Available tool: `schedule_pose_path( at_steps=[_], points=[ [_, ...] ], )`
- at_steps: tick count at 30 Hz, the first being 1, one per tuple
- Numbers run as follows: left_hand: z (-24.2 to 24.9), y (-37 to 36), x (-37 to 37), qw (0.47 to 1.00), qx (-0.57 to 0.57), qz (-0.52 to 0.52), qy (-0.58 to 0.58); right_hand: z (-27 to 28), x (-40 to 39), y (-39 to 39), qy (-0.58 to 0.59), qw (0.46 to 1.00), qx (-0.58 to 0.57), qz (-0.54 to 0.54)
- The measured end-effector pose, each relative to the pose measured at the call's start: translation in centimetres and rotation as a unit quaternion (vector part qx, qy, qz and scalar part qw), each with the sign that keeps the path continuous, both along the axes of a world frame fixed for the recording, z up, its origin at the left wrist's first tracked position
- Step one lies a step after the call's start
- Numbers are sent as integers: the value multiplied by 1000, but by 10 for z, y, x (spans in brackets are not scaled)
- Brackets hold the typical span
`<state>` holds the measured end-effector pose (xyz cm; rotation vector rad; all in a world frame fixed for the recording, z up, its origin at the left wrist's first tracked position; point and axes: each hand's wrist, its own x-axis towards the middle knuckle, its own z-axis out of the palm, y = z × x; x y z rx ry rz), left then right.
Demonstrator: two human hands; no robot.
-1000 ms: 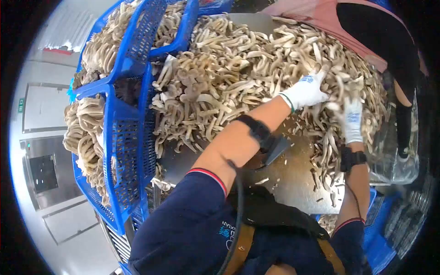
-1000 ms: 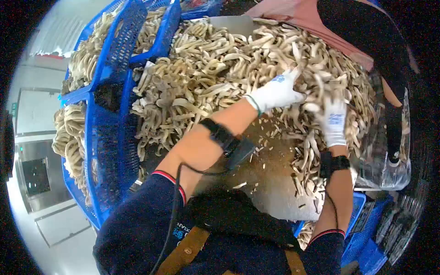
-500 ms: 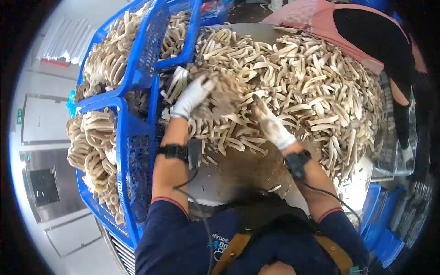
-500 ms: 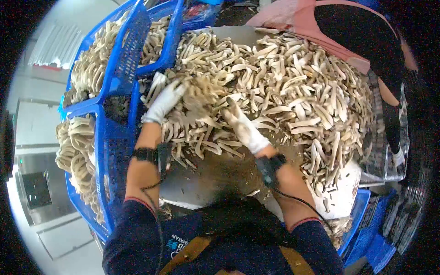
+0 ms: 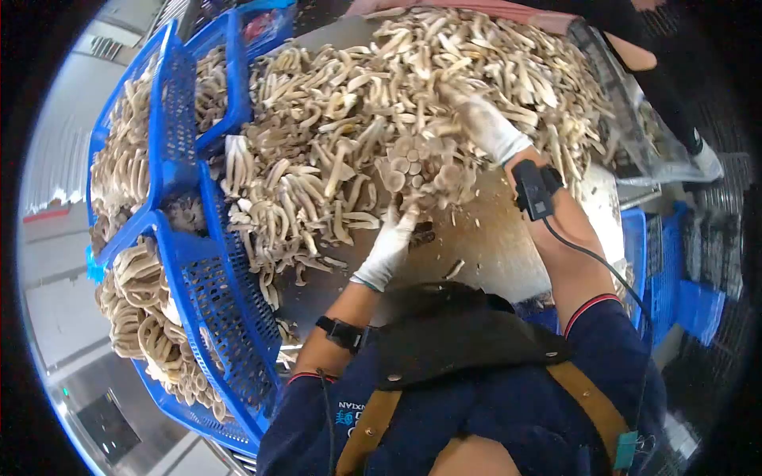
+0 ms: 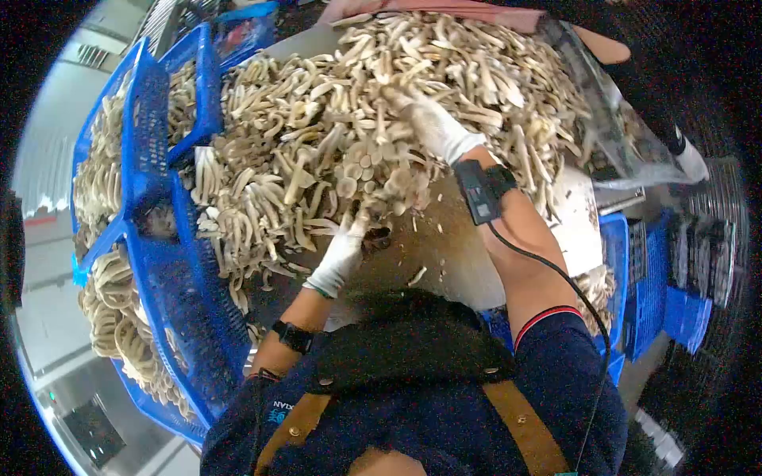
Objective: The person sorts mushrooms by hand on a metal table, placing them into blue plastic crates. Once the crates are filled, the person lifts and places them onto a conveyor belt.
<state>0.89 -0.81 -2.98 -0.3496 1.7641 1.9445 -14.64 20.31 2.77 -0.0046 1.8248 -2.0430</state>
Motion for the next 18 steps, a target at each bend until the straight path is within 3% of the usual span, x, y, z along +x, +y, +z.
schedule_pose_path(
  at_steps=[1, 2, 3, 5, 6, 7, 8, 9, 10, 11, 12, 13, 15, 16, 18],
  points=[
    [1, 6, 2, 998, -28, -55, 9, -2, 13, 13, 146, 986, -4, -86],
    [-19, 3, 1, 972, -208, -80, 79, -1, 25, 29, 217, 952, 139, -165],
    [-38, -3, -1, 974, -186, -47, 123, -1, 51, 42, 228, 938, 134, -224],
    [-43, -15, -11, 907, -352, -38, 230, -60, 110, 72, 217, 920, 148, -290],
    [-37, -15, -26, 902, -343, -43, 259, -100, 137, 93, 230, 912, 277, -198],
    [-38, -10, -45, 884, -353, -72, 298, -142, 159, 85, 204, 951, 176, -149],
    [-65, -7, -71, 846, -388, -95, 352, -157, 172, 81, 164, 918, 356, -53],
    [-93, -2, -98, 802, -420, -114, 409, -160, 162, 62, 165, 907, 384, -52],
    [-55, 10, -118, 898, -314, -179, 253, -140, 140, 42, 136, 922, 355, -78],
    [-47, 18, -136, 935, -202, -221, 191, -158, 113, 29, 227, 935, 240, -129],
    [-38, 27, -154, 956, -99, -255, 111, -134, 90, 14, 92, 963, 205, -149],
    [-33, 34, -161, 957, -61, -232, 166, -126, 70, 15, 101, 982, 82, -135],
    [69, 45, -143, 954, -66, -189, 223, -59, 57, 26, 186, 971, 13, -150],
    [91, 38, -144, 957, -41, -179, 225, -43, 48, 39, 221, 960, -25, -171],
    [149, 38, -119, 976, 53, -81, 194, -19, 72, 69, 255, 949, 10, -185]
  ],
)
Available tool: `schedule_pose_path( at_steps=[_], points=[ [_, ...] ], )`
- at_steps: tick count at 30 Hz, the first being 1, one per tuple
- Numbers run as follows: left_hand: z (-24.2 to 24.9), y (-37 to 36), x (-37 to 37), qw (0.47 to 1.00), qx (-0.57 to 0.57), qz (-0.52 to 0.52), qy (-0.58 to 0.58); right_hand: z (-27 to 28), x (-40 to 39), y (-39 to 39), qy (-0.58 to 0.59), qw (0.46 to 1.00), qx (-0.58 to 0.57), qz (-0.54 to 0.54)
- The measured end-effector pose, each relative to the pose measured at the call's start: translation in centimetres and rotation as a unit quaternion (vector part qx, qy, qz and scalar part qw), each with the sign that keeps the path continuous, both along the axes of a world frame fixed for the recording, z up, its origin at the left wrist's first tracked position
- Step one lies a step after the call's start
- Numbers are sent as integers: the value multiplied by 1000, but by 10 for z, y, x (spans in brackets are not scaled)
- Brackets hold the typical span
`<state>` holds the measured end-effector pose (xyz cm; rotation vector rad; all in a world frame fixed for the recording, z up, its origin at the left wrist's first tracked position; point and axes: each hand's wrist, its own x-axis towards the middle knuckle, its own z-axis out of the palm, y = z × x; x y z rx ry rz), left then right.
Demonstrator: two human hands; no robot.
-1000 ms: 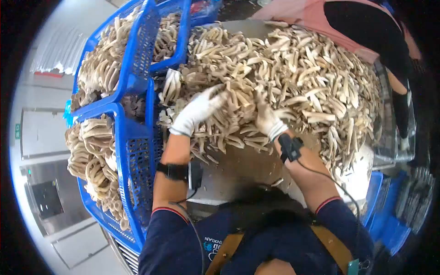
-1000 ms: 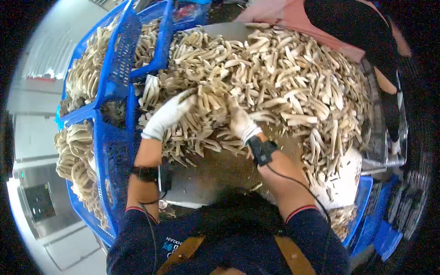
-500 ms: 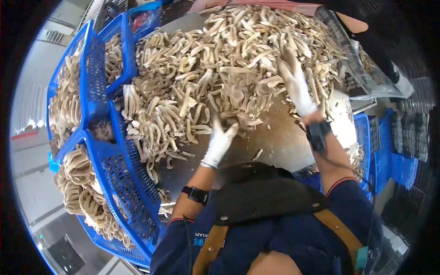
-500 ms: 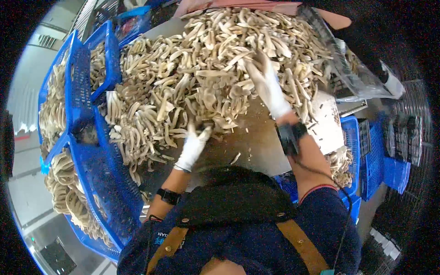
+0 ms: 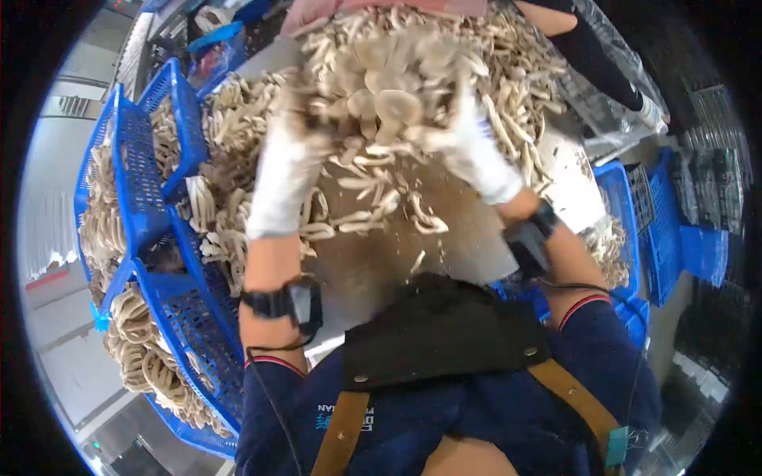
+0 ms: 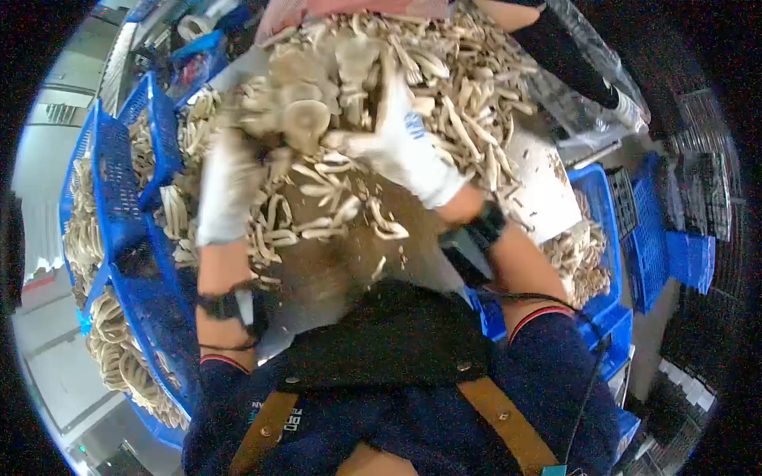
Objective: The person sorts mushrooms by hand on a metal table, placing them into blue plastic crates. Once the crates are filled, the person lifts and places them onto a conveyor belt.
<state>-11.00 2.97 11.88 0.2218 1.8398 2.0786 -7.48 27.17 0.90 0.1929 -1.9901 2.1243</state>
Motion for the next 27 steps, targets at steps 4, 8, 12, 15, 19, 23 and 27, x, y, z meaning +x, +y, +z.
schedule_pose_path(
  at_steps=[4, 8, 12, 15, 19, 23, 27],
  points=[
    [43, 13, 103, 999, 39, 13, 21, -19, 111, 56, -52, 945, 324, -4],
    [-124, 28, 154, 874, -244, -271, 322, -101, 234, 71, -24, 759, 650, 32],
    [-250, 20, 180, 736, -470, -252, 417, -220, 256, 70, 15, 662, 748, -36],
    [-185, 37, 172, 773, -453, -298, 329, -113, 207, 37, -120, 801, 578, 105],
    [-130, 41, 161, 976, -72, -200, -45, -83, 170, 31, -257, 947, -31, 188],
    [-87, 40, 158, 934, -199, -199, 219, -50, 128, 5, -113, 955, -153, 228],
    [-101, 37, 174, 919, -260, -49, 290, -35, 112, -27, -148, 907, -256, 299]
  ],
)
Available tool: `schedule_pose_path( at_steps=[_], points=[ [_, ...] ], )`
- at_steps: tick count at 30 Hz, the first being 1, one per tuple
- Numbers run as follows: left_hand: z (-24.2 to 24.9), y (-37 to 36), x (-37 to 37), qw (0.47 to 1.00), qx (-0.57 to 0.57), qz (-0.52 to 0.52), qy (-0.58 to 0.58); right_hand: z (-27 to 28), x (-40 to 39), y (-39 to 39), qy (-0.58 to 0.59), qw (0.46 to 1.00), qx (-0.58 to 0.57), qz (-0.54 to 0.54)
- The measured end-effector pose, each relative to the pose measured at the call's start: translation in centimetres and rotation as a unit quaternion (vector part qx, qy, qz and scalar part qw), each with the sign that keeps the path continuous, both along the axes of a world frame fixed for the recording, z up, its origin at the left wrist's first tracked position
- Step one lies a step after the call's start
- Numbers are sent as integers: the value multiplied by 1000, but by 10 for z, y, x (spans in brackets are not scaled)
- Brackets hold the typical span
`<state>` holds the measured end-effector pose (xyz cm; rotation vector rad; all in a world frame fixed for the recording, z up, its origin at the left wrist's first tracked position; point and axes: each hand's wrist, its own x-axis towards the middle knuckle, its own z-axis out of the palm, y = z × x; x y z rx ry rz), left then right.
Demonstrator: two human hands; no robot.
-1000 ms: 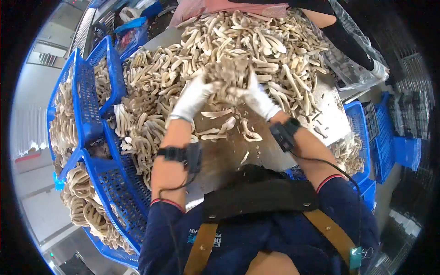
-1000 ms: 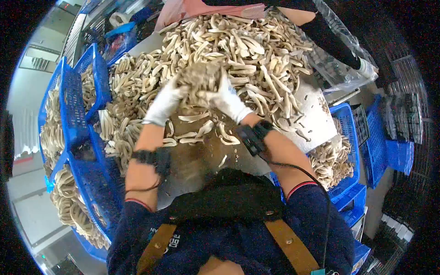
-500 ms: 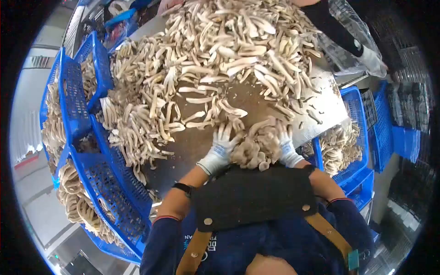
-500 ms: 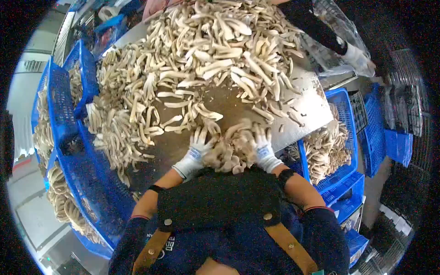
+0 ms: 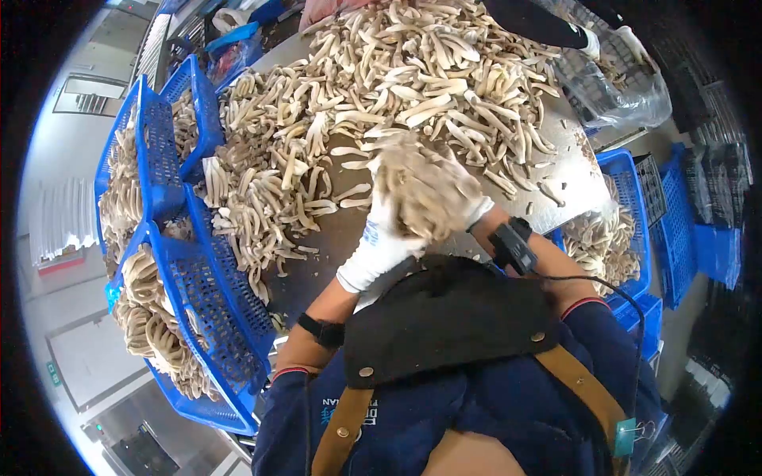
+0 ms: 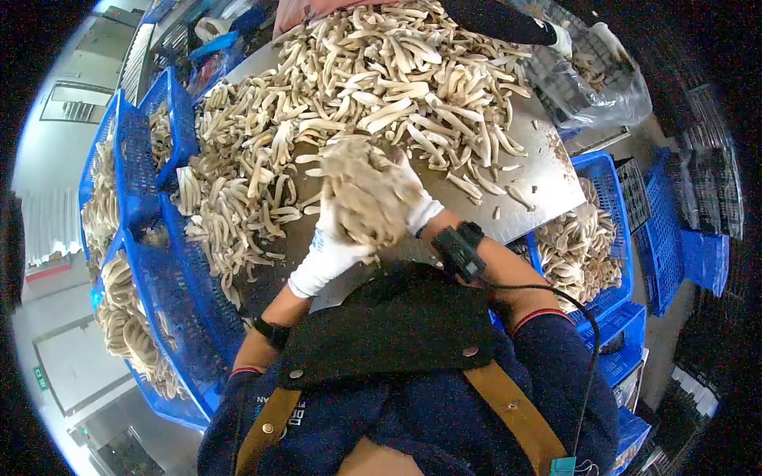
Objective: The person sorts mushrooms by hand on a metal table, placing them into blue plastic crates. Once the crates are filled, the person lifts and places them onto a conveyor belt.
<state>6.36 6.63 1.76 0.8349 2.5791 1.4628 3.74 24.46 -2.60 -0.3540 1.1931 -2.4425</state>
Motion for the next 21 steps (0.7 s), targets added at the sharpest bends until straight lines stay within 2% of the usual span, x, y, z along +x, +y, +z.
schedule_pose_path(
  at_steps=[1, 2, 3, 4, 5, 6, 8, 9, 11, 12, 13, 14, 16, 17, 18, 19, 20, 21],
  points=[
    [-1, -5, 3, 986, 72, 24, -147, 8, 2, -2, -139, 979, -138, 51],
    [-3, -11, 6, 945, 151, 71, -280, 7, -1, -6, -308, 889, -322, 110],
    [0, -13, 7, 903, 239, 104, -341, 54, 9, -28, -174, 974, -125, -71],
    [2, -16, 11, 845, 324, 140, -401, 49, 17, -32, -90, 994, -21, -51],
    [-1, -16, 14, 821, 391, 162, -383, 44, 25, -36, -2, 996, 80, -39],
    [-9, -30, 16, 852, 303, 131, -406, 38, 28, -39, 51, 987, 150, -37],
    [3, -28, 25, 864, 291, 115, -395, 16, 26, -40, 97, 967, 232, -48],
    [17, -26, 27, 856, 317, 120, -391, 6, 26, -43, 109, 961, 250, -52],
    [5, -45, 20, 870, 279, 70, -400, 14, 30, -51, 72, 982, 171, -23],
    [-2, -53, 18, 876, 258, 44, -406, 21, 32, -56, 32, 995, 95, -3],
    [10, -50, 13, 893, 269, 14, -361, 29, 33, -59, -5, 1000, 19, 16],
    [0, -58, 6, 836, 322, -28, -443, 34, 35, -59, -28, 999, 35, 0],
    [14, -65, -2, 845, 234, -21, -481, 37, 37, -62, -64, 996, 51, -29],
    [15, -58, 2, 910, 126, 15, -395, 30, 37, -68, -110, 993, -21, -28],
    [16, -48, 11, 965, 44, 1, -257, 19, 35, -75, -224, 950, -219, -9],
    [17, -39, 19, 993, -44, 15, -109, 2, 33, -80, -309, 874, -374, 11],
    [18, -39, 21, 999, -45, -8, -17, -42, 34, -74, -273, 779, -530, 193],
    [18, -38, 24, 995, -47, -23, 79, -36, 38, -69, -125, 934, -305, 137]
  ],
)
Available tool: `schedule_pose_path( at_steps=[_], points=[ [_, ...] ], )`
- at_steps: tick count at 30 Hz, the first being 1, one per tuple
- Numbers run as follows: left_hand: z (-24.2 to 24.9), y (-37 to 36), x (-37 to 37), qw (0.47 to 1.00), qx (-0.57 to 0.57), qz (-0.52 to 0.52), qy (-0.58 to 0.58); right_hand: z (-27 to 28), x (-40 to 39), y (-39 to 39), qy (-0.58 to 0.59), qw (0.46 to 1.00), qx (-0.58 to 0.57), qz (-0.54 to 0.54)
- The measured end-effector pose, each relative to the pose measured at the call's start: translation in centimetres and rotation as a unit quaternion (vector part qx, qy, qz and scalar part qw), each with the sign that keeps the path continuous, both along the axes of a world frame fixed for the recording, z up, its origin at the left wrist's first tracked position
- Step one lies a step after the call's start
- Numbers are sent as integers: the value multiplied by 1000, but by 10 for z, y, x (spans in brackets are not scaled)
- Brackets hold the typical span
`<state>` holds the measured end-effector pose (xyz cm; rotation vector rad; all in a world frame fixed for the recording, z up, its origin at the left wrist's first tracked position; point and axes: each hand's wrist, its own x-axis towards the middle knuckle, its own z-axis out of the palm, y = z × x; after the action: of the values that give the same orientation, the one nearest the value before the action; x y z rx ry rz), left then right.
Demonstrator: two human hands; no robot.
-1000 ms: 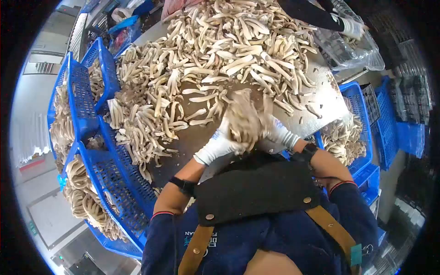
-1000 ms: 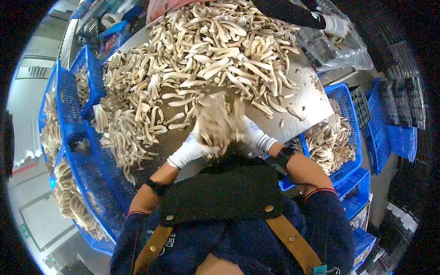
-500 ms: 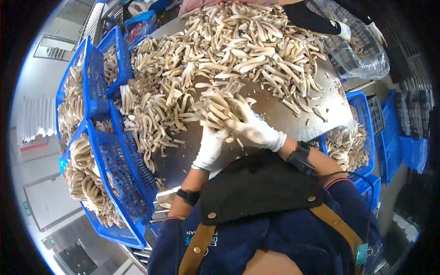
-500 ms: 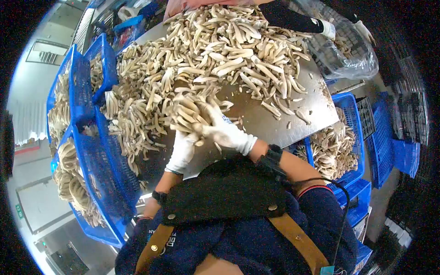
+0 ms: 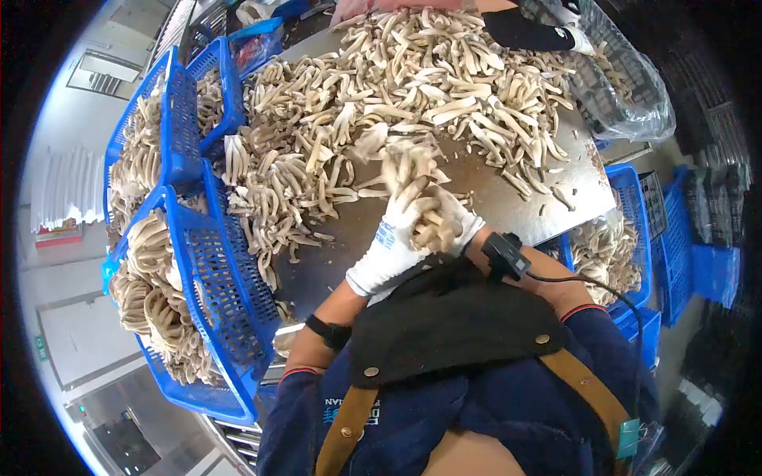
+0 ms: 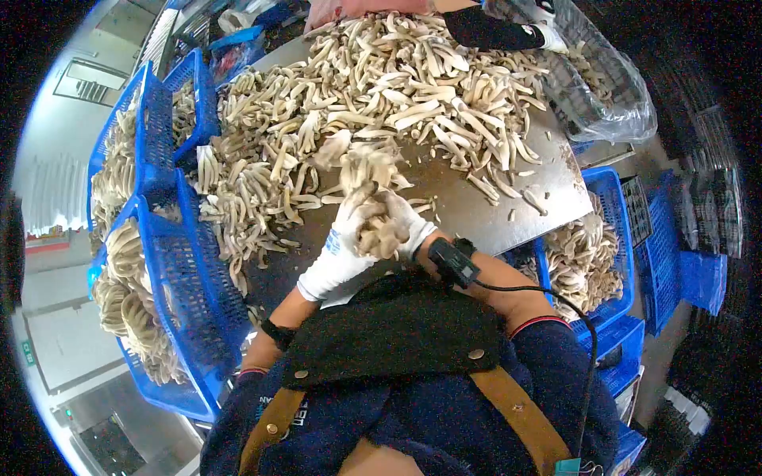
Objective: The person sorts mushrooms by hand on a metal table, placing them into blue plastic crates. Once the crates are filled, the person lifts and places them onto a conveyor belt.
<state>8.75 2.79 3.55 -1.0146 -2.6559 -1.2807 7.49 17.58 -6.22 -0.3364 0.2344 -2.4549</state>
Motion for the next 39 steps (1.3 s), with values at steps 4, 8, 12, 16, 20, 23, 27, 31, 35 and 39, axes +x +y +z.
schedule_pose_path(
  at_steps=[4, 8, 12, 16, 20, 23, 27, 31, 35, 39],
  points=[
    [-23, -8, 0, 864, 309, 139, -374, 45, 5, 12, 330, 714, 585, -200],
    [-32, -25, -2, 822, 325, 155, -442, 71, 0, 2, 146, 830, 519, -146],
    [-44, -38, -7, 738, 443, 185, -474, 93, -6, 26, -64, 836, 531, -124],
    [-21, -30, 7, 772, 331, 169, -516, 77, -9, 15, 97, 847, 483, -199],
    [-35, -37, 6, 789, 351, 109, -493, 89, -7, 11, 138, 811, 556, -120],
    [-29, -24, 6, 783, 416, 178, -426, 73, -8, 15, 12, 848, 519, -111],
    [-4, -25, 11, 839, 235, 73, -485, 47, -3, 4, 218, 733, 624, -160],
    [-31, -30, 0, 732, 467, 188, -459, 54, -10, 16, 138, 806, 557, -147],
    [-33, -28, 10, 742, 402, 211, -493, 42, -10, 9, 321, 654, 641, -241],
    [-34, -25, 15, 798, 345, 159, -468, 67, -2, 12, 244, 656, 684, -208]
  ],
)
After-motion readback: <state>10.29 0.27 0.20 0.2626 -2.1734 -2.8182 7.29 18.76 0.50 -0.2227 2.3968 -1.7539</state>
